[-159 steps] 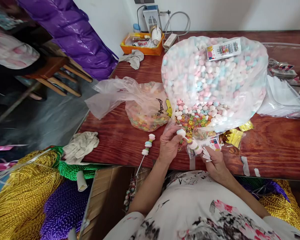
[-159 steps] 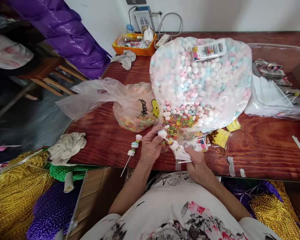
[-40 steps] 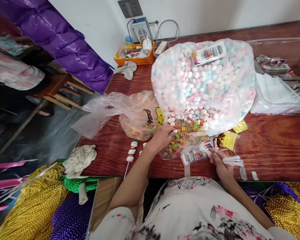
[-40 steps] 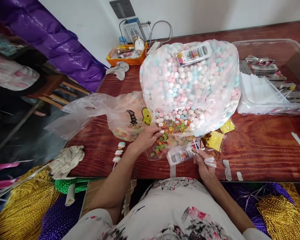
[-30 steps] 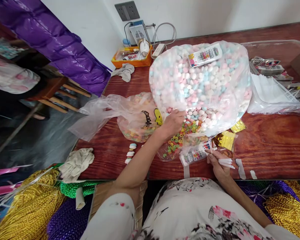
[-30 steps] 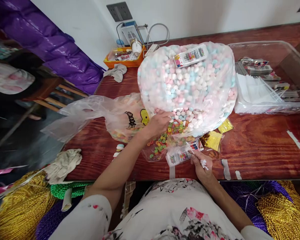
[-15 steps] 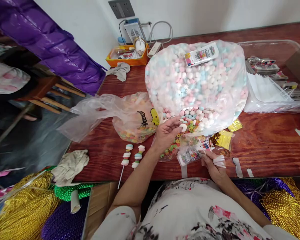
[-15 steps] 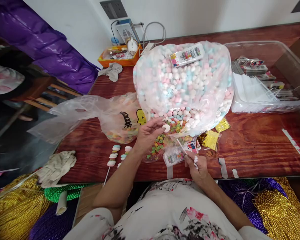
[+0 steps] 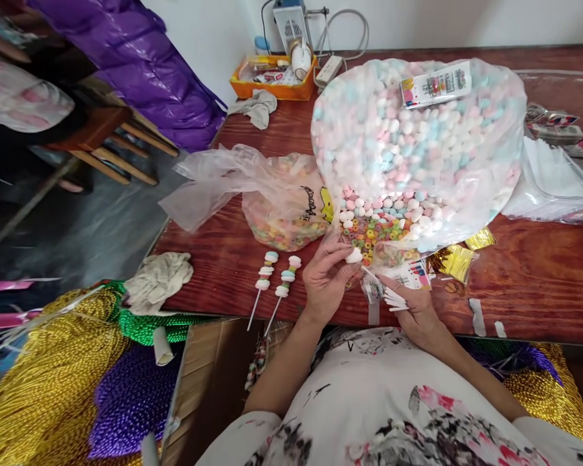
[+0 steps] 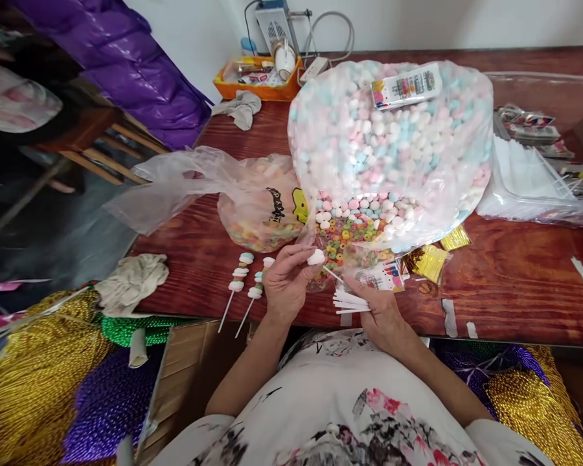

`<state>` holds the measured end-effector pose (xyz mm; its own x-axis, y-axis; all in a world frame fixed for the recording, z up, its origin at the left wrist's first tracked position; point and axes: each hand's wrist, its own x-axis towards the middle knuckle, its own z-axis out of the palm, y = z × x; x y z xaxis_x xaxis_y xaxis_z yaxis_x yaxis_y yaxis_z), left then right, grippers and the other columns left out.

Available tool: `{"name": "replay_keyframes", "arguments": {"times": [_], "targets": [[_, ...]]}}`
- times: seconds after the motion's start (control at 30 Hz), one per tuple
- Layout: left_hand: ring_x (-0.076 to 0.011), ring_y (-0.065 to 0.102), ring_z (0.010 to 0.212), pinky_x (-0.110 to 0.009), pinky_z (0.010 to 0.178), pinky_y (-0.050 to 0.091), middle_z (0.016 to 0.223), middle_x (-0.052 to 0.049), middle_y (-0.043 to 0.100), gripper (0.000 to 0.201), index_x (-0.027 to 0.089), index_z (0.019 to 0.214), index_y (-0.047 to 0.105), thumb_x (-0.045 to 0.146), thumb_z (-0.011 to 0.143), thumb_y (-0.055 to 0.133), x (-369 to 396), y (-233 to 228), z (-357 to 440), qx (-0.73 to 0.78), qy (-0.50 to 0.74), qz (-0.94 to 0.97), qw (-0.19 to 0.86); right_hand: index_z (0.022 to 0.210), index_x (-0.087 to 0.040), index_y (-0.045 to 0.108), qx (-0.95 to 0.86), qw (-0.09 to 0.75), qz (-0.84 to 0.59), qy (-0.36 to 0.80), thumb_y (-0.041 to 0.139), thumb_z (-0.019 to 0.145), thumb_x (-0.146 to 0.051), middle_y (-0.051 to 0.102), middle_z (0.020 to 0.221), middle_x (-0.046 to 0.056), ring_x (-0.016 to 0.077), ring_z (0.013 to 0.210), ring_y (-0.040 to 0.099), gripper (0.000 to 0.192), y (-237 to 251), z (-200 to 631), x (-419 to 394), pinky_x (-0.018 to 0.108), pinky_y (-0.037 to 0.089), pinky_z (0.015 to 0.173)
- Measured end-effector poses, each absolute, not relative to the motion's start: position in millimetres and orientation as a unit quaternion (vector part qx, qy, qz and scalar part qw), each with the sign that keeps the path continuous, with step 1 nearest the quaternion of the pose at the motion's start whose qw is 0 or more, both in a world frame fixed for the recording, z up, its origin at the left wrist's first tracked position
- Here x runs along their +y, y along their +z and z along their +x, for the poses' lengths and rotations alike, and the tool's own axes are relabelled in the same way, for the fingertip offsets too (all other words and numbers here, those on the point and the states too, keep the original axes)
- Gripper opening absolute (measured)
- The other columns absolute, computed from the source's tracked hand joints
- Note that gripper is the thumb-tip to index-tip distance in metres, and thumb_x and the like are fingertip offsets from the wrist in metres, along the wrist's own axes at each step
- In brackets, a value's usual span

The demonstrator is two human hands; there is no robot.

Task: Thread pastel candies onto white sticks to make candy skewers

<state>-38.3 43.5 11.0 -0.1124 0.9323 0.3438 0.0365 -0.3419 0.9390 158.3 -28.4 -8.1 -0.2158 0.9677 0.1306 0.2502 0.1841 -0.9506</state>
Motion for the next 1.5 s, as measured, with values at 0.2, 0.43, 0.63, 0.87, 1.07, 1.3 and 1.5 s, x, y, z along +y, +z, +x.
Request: {"name": "replay_keyframes", "arguments": {"times": [0.2, 0.43, 0.63, 0.87, 1.07, 1.3, 1.5], "targets": [[-0.0173, 0.073, 0.087, -0.036, 0.084, 0.061, 0.095, -0.001, 0.078, 0.02, 0.03, 0.097, 0.079, 0.017, 0.082, 0.077, 36, 7, -38, 0.416, 0.597, 0.651, 0.214, 0.139, -0.031, 0.063, -0.63, 0.46, -0.443, 0.442, 0.05, 0.09, -0.009, 0.079, 0.104, 0.0, 0.0206, 0.091, 0.075, 0.056, -27, 142, -38, 0.04, 0.059, 0.093], [-0.0211, 0.074, 0.104, -0.041, 0.095, 0.062, 0.112, -0.005, 0.078, 0.027, 0.028, 0.11, 0.076, 0.013, 0.088, 0.067, 38, 13, -56, 0.349, 0.506, 0.772, 0.162, 0.133, -0.029, 0.068, -0.636, 0.435, -0.439, 0.462, 0.053, 0.094, -0.018, 0.079, 0.108, 0.002, 0.0222, 0.093, 0.074, 0.043, -21, 150, -30, 0.041, 0.058, 0.091], [-0.0204, 0.073, 0.108, -0.036, 0.094, 0.063, 0.119, -0.009, 0.075, 0.044, 0.024, 0.125, 0.068, 0.001, 0.087, 0.062, 34, 11, -60, 0.294, 0.502, 0.807, 0.103, 0.128, -0.025, 0.072, -0.633, 0.437, -0.445, 0.459, 0.053, 0.096, -0.021, 0.079, 0.104, 0.002, 0.0213, 0.095, 0.072, 0.038, -22, 160, -29, 0.035, 0.057, 0.09], [-0.0218, 0.072, 0.114, -0.031, 0.096, 0.062, 0.13, -0.012, 0.071, 0.054, 0.021, 0.138, 0.06, 0.002, 0.088, 0.063, 15, -4, -50, 0.346, 0.482, 0.805, 0.025, 0.124, -0.021, 0.074, -0.49, 0.457, -0.469, 0.576, 0.055, 0.099, -0.041, 0.061, 0.063, 0.0, 0.0159, 0.061, 0.057, 0.037, -41, 131, -43, 0.029, 0.051, 0.062], [-0.025, 0.069, 0.119, -0.035, 0.098, 0.062, 0.125, -0.016, 0.072, 0.058, 0.014, 0.144, 0.052, 0.002, 0.088, 0.061, 16, 7, -53, 0.314, 0.445, 0.839, -0.019, 0.108, -0.017, 0.077, -0.415, 0.421, -0.446, 0.672, 0.063, 0.093, -0.053, 0.039, 0.05, -0.006, 0.0075, 0.044, 0.032, 0.041, -33, 124, -41, 0.021, 0.024, 0.041], [-0.0279, 0.064, 0.126, -0.041, 0.101, 0.061, 0.123, -0.019, 0.072, 0.051, 0.008, 0.143, 0.052, 0.003, 0.091, 0.053, 11, 5, -56, 0.265, 0.423, 0.867, 0.015, 0.105, -0.016, 0.075, -0.356, 0.437, -0.411, 0.716, 0.068, 0.085, -0.061, 0.038, 0.044, -0.009, 0.0071, 0.039, 0.03, 0.05, -38, 119, -43, 0.02, 0.024, 0.04], [-0.0271, 0.062, 0.129, -0.043, 0.105, 0.058, 0.122, -0.023, 0.071, 0.043, 0.003, 0.137, 0.055, 0.01, 0.096, 0.045, 4, -13, -35, 0.23, 0.442, 0.864, 0.07, 0.08, -0.016, 0.07, -0.36, 0.461, -0.439, 0.682, 0.065, 0.088, -0.06, 0.042, 0.046, -0.006, 0.0076, 0.041, 0.032, 0.045, -37, 118, -41, 0.022, 0.023, 0.042]]}}
